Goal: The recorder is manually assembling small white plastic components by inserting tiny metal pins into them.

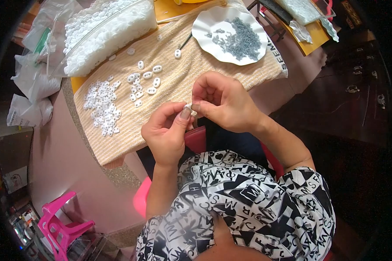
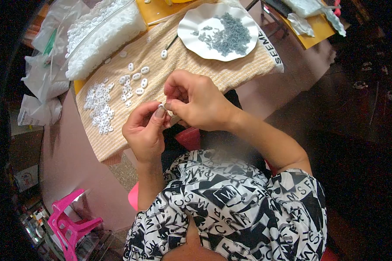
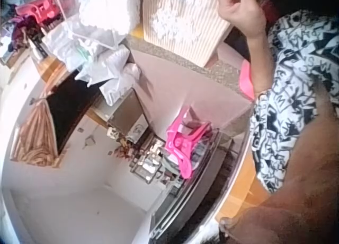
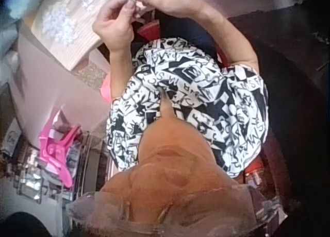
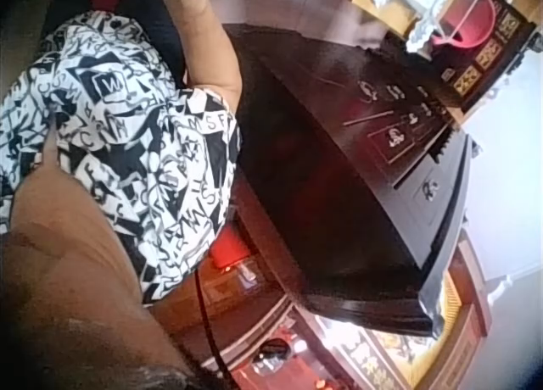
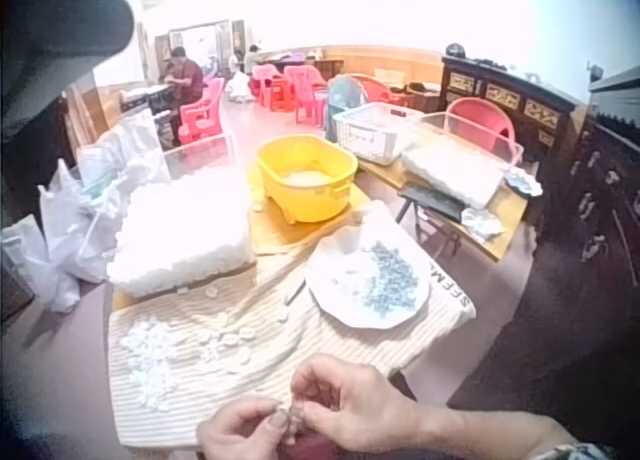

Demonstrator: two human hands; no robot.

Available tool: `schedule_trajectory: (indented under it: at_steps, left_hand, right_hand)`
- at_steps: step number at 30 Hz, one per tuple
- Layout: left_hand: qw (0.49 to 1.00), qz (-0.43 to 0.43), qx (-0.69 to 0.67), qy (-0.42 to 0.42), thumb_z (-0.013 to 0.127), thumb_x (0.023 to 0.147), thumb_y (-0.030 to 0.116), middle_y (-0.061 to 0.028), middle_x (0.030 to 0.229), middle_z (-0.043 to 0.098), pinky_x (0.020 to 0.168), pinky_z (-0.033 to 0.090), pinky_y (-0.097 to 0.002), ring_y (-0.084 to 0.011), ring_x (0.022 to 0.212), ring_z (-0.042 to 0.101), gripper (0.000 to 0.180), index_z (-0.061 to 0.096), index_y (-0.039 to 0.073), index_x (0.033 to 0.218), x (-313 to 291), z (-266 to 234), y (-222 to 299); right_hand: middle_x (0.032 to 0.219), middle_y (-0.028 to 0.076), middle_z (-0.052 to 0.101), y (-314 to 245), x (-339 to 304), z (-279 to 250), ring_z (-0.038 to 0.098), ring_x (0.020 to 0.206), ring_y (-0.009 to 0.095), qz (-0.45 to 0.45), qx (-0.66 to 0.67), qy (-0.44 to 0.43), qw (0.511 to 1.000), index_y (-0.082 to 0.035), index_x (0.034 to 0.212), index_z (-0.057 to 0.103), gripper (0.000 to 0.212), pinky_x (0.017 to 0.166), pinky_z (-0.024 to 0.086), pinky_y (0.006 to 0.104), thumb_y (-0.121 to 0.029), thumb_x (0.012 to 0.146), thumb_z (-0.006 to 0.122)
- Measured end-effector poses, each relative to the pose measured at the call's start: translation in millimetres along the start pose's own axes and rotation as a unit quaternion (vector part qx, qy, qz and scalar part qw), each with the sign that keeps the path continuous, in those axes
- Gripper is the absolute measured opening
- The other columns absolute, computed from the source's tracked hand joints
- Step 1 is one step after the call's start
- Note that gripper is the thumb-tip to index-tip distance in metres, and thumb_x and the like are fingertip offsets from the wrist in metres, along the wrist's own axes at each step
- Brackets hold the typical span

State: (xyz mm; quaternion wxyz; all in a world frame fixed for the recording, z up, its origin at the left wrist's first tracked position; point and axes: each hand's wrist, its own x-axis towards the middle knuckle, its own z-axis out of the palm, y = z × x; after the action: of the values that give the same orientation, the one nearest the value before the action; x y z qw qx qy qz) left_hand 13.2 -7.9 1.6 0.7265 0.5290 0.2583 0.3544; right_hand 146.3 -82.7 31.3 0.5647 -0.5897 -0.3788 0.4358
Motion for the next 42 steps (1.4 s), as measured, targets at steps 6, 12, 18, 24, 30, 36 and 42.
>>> schedule_trajectory:
  at_steps: [6, 12, 18, 24, 30, 36, 42]
  left_hand:
    - [1.0, 0.021, -0.009, -0.001, 0.058, 0.077, -0.005, -0.0063, 0.073, 0.058, 0.052, 0.045, -0.0181, -0.0084, 0.058, 0.055, 0.008, 0.058, -0.005, 0.085, -1.2, 2.2, -1.2]
    - [0.999, 0.034, 0.013, -0.016, 0.058, 0.077, -0.007, -0.0071, 0.073, 0.058, 0.05, 0.046, -0.0183, -0.0095, 0.059, 0.056, 0.006, 0.057, -0.005, 0.082, -3.9, 3.8, -7.2]
    - [0.99, -0.048, -0.133, 0.012, 0.056, 0.079, -0.003, -0.012, 0.076, 0.059, 0.053, 0.049, -0.0219, -0.0139, 0.062, 0.058, 0.008, 0.056, -0.006, 0.087, 2.4, 1.6, -7.8]
    - [0.987, -0.081, -0.136, 0.024, 0.054, 0.081, -0.002, -0.014, 0.079, 0.06, 0.056, 0.05, -0.0242, -0.0164, 0.064, 0.059, 0.013, 0.054, -0.008, 0.093, 4.3, 0.9, -3.0]
    - [0.991, -0.069, -0.115, 0.018, 0.055, 0.08, -0.003, -0.0119, 0.078, 0.059, 0.055, 0.051, -0.0241, -0.0155, 0.064, 0.059, 0.013, 0.055, -0.007, 0.092, 3.5, 0.6, -6.8]
    - [0.992, -0.059, -0.113, 0.022, 0.056, 0.08, -0.003, -0.0111, 0.077, 0.059, 0.054, 0.051, -0.0231, -0.0138, 0.062, 0.059, 0.01, 0.055, -0.007, 0.089, 2.5, 1.4, -9.1]
    - [0.995, -0.039, -0.085, 0.024, 0.054, 0.08, -0.004, -0.0106, 0.074, 0.06, 0.055, 0.05, -0.0221, -0.0127, 0.061, 0.058, 0.008, 0.055, -0.007, 0.087, 0.9, 2.0, -13.3]
  right_hand:
    - [0.065, 0.007, 0.054, 12.9, -1.0, 4.7, 0.053, 0.061, 0.009, -0.072, -0.014, 0.05, 0.996, 0.001, 0.079, 0.049, 0.014, 0.054, 0.045, 0.0236, 0.005, 0.07, 0.059]
    - [0.071, 0.001, 0.051, 1.9, -1.5, 3.0, 0.05, 0.063, 0.006, -0.071, -0.12, 0.011, 0.99, 0.0, 0.08, 0.049, 0.011, 0.057, 0.044, 0.0185, 0.009, 0.077, 0.054]
    - [0.078, 0.005, 0.057, -1.3, 4.0, -1.1, 0.056, 0.072, 0.007, 0.024, 0.069, 0.004, 0.997, 0.002, 0.091, 0.052, 0.01, 0.06, 0.046, 0.0189, 0.001, 0.081, 0.055]
    - [0.082, 0.004, 0.059, 7.3, 7.2, -7.3, 0.057, 0.075, 0.007, -0.004, -0.021, 0.003, 1.0, 0.003, 0.093, 0.055, 0.012, 0.065, 0.048, 0.0205, -0.001, 0.081, 0.055]
    - [0.077, 0.001, 0.057, 7.2, 5.0, -3.9, 0.054, 0.073, 0.006, 0.008, -0.019, 0.0, 1.0, 0.003, 0.087, 0.056, 0.008, 0.064, 0.045, 0.0194, 0.0, 0.08, 0.056]
    - [0.07, 0.006, 0.057, 9.9, 5.1, 5.5, 0.055, 0.065, 0.008, -0.052, -0.099, 0.05, 0.992, 0.003, 0.077, 0.057, 0.003, 0.057, 0.045, 0.022, 0.0, 0.075, 0.057]
    - [0.064, 0.01, 0.057, 24.0, 6.5, 12.5, 0.058, 0.057, 0.014, -0.1, -0.129, 0.09, 0.982, 0.003, 0.072, 0.057, 0.004, 0.051, 0.045, 0.0262, 0.0, 0.072, 0.059]
